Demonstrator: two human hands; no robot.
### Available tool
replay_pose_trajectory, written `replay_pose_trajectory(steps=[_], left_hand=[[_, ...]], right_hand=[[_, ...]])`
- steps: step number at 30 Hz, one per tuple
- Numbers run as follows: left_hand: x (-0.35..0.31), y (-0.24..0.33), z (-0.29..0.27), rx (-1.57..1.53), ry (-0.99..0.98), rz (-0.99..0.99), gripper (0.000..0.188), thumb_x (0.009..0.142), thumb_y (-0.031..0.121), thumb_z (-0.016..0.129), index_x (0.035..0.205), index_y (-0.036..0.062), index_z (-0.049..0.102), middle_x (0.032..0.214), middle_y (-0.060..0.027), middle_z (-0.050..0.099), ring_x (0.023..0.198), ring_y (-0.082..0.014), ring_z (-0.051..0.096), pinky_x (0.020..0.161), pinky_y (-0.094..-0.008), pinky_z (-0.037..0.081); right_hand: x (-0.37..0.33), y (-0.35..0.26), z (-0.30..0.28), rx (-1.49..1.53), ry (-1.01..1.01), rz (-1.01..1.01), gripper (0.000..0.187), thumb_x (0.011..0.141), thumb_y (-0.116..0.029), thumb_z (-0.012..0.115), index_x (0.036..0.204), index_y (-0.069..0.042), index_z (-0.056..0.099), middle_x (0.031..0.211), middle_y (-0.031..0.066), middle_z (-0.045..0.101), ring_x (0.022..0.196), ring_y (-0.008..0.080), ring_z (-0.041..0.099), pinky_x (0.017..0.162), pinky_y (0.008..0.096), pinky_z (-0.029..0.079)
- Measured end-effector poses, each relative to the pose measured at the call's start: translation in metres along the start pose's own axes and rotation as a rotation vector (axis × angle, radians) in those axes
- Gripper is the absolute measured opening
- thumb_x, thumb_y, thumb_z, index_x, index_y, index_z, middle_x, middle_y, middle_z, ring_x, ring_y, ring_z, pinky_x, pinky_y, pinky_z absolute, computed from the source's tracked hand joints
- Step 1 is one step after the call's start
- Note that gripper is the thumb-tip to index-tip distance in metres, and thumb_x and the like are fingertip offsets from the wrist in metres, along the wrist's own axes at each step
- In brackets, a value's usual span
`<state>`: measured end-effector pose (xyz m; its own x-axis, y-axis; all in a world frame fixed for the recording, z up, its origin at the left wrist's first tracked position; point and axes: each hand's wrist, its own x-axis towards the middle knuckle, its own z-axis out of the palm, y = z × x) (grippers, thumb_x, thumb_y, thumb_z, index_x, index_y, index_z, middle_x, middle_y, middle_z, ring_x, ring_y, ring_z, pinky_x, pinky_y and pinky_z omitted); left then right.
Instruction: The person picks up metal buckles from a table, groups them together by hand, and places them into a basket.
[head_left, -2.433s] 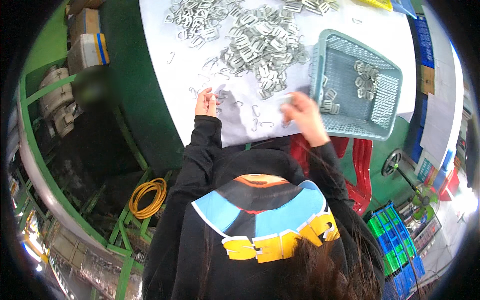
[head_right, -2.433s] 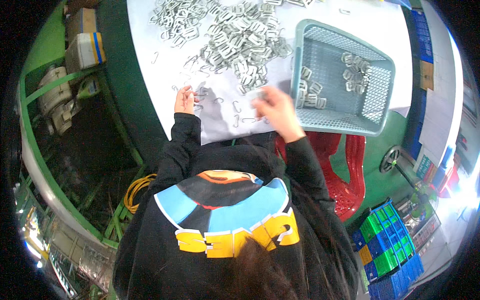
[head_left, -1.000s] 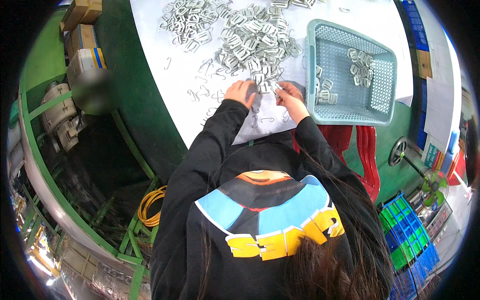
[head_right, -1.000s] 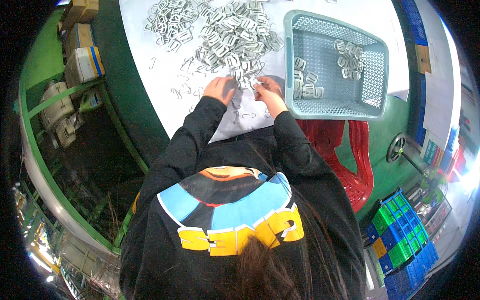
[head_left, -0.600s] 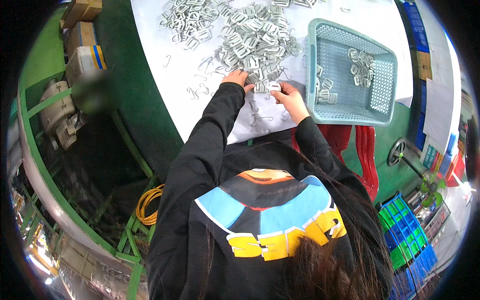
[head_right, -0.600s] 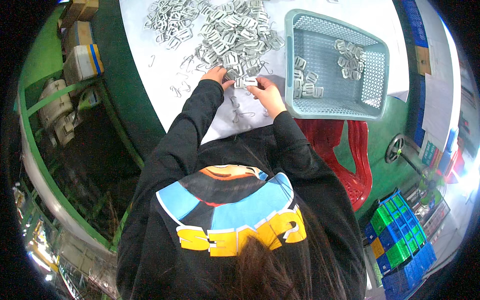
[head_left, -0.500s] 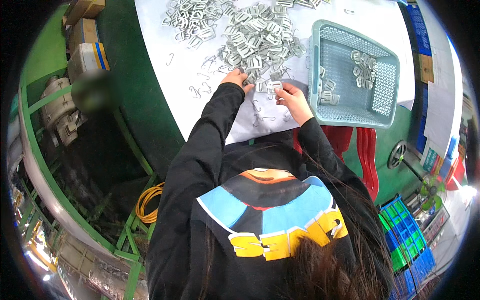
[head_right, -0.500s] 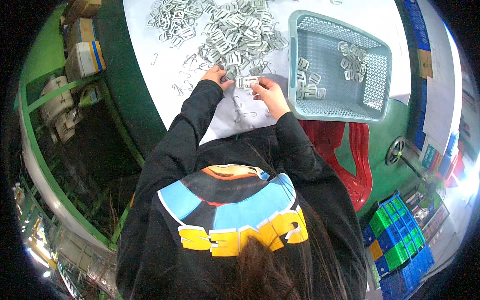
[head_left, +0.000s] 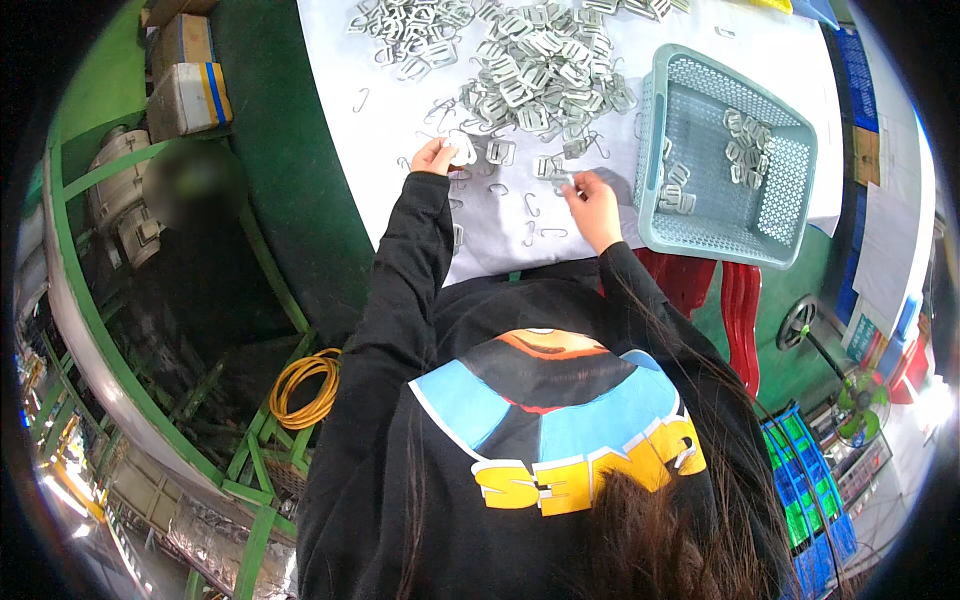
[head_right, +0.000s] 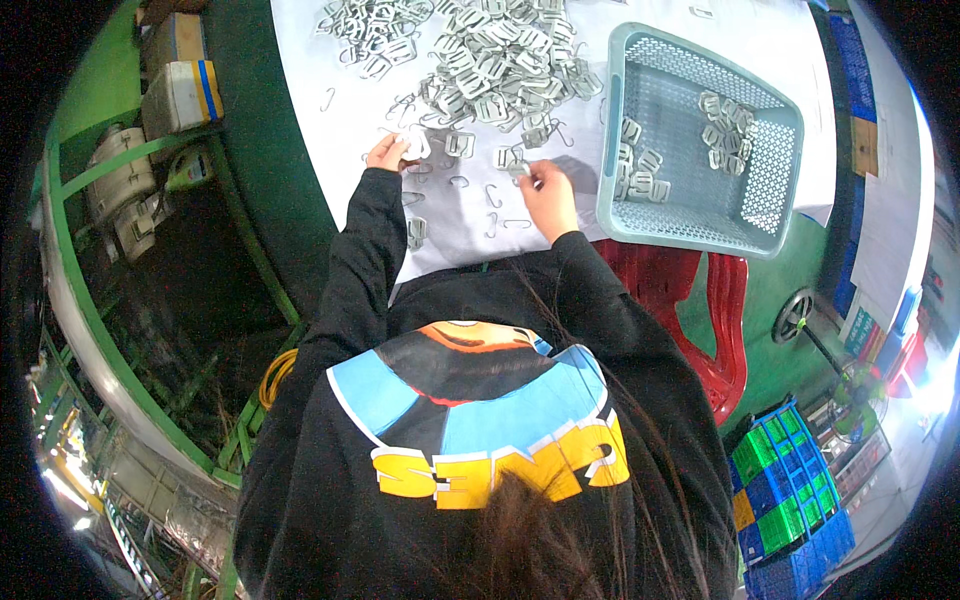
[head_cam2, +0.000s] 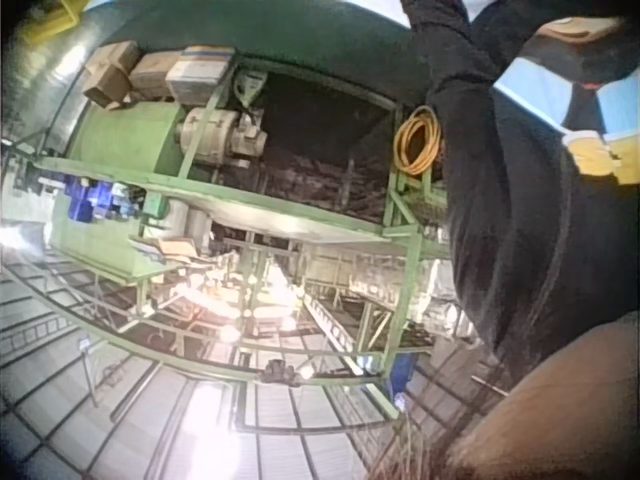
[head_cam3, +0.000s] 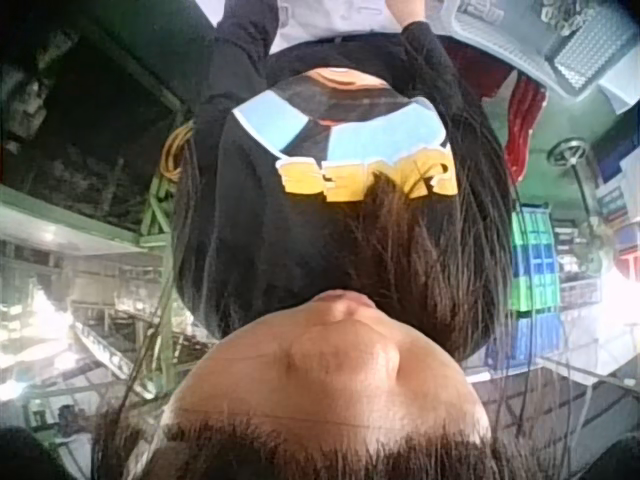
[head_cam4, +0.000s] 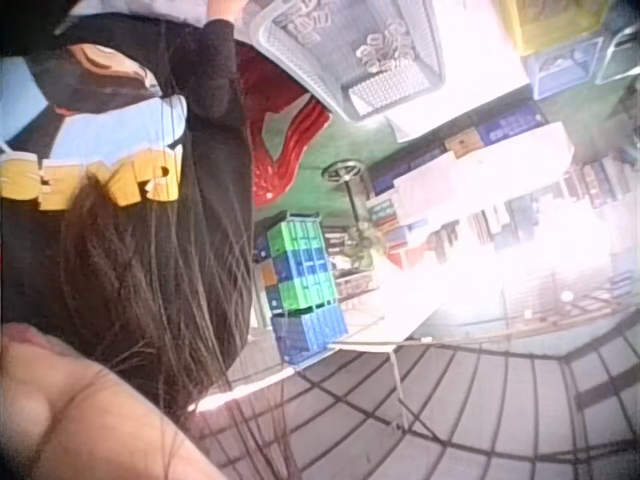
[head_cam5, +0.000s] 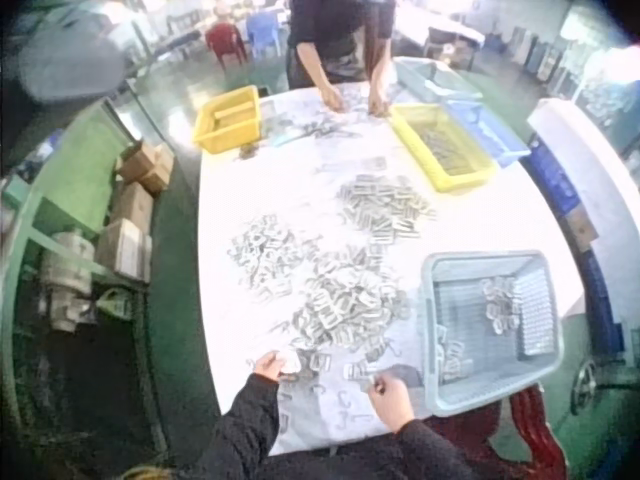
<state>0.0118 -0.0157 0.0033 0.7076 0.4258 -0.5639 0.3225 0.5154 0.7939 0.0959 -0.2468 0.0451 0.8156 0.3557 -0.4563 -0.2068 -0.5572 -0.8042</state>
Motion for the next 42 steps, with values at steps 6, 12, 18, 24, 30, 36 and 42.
replay_pose_trajectory(steps=[6, 12, 18, 24, 30, 36, 42], left_hand=[[-0.023, -0.001, -0.009, -0.432, -0.139, 0.059, 0.007, 0.074, 0.002, 0.038, 0.071, 0.0040, 0.044, 0.077, -0.0129, 0.054, 0.065, -0.0260, 0.056, 0.052, -0.0328, 0.048], [-0.032, 0.006, -0.019, -0.730, -0.021, -0.164, 0.026, 0.080, 0.029, 0.030, 0.088, 0.0100, 0.045, 0.080, -0.0146, 0.053, 0.066, -0.0318, 0.052, 0.055, -0.0398, 0.044], [-0.048, 0.026, -0.010, -0.742, 0.006, -0.151, 0.052, 0.082, 0.046, 0.015, 0.110, 0.0113, 0.041, 0.091, -0.0165, 0.051, 0.078, -0.0323, 0.050, 0.061, -0.0389, 0.042], [-0.026, -0.035, -0.052, -0.568, -0.314, -0.116, 0.027, 0.080, 0.031, 0.044, 0.092, 0.0076, 0.050, 0.070, -0.0079, 0.052, 0.059, -0.0191, 0.049, 0.051, -0.0291, 0.039], [-0.062, -0.013, 0.002, 0.723, 0.082, 0.115, 0.007, 0.073, 0.009, 0.053, 0.080, 0.0067, 0.054, 0.058, -0.0005, 0.050, 0.050, -0.0064, 0.045, 0.049, -0.0194, 0.038], [-0.048, -0.006, -0.012, -0.237, -0.164, -0.154, 0.043, 0.079, 0.043, 0.038, 0.099, 0.0064, 0.046, 0.067, -0.0124, 0.055, 0.052, -0.0194, 0.052, 0.042, -0.0293, 0.040], [-0.067, 0.035, -0.007, -0.711, -0.196, -0.182, 0.077, 0.073, 0.065, 0.011, 0.118, 0.0059, 0.034, 0.095, -0.0255, 0.050, 0.082, -0.0348, 0.053, 0.065, -0.0412, 0.047]], right_hand=[[-0.002, 0.017, 0.009, -0.320, 0.150, -0.047, 0.023, 0.067, -0.018, 0.061, 0.074, 0.002, 0.053, 0.061, 0.0105, 0.054, 0.056, 0.0176, 0.051, 0.053, 0.0287, 0.040], [-0.013, 0.018, 0.025, -0.039, -0.061, -0.043, 0.019, 0.071, -0.016, 0.059, 0.074, 0.001, 0.054, 0.063, 0.0062, 0.054, 0.052, 0.0135, 0.049, 0.049, 0.0264, 0.040], [-0.016, -0.002, 0.032, 0.486, -0.063, 0.297, 0.018, 0.074, -0.014, 0.056, 0.079, 0.002, 0.052, 0.062, 0.0042, 0.051, 0.048, 0.0090, 0.047, 0.045, 0.0225, 0.040], [-0.006, 0.029, 0.027, 0.632, 0.034, 0.497, 0.017, 0.075, -0.012, 0.055, 0.084, 0.002, 0.053, 0.063, 0.0039, 0.053, 0.051, 0.0089, 0.049, 0.047, 0.0219, 0.042], [-0.005, 0.035, 0.016, 0.110, 0.077, 0.254, 0.019, 0.071, -0.014, 0.059, 0.080, 0.002, 0.056, 0.059, 0.0050, 0.054, 0.048, 0.0102, 0.048, 0.046, 0.0247, 0.041], [-0.017, 0.005, 0.054, 0.104, -0.467, 0.017, 0.020, 0.072, -0.015, 0.056, 0.081, 0.003, 0.055, 0.058, 0.0050, 0.053, 0.046, 0.0094, 0.047, 0.044, 0.0238, 0.040], [-0.016, -0.002, 0.129, -0.250, -0.651, -0.276, 0.017, 0.068, -0.010, 0.051, 0.081, -0.001, 0.056, 0.072, 0.0193, 0.055, 0.074, 0.0313, 0.054, 0.064, 0.0370, 0.043]])
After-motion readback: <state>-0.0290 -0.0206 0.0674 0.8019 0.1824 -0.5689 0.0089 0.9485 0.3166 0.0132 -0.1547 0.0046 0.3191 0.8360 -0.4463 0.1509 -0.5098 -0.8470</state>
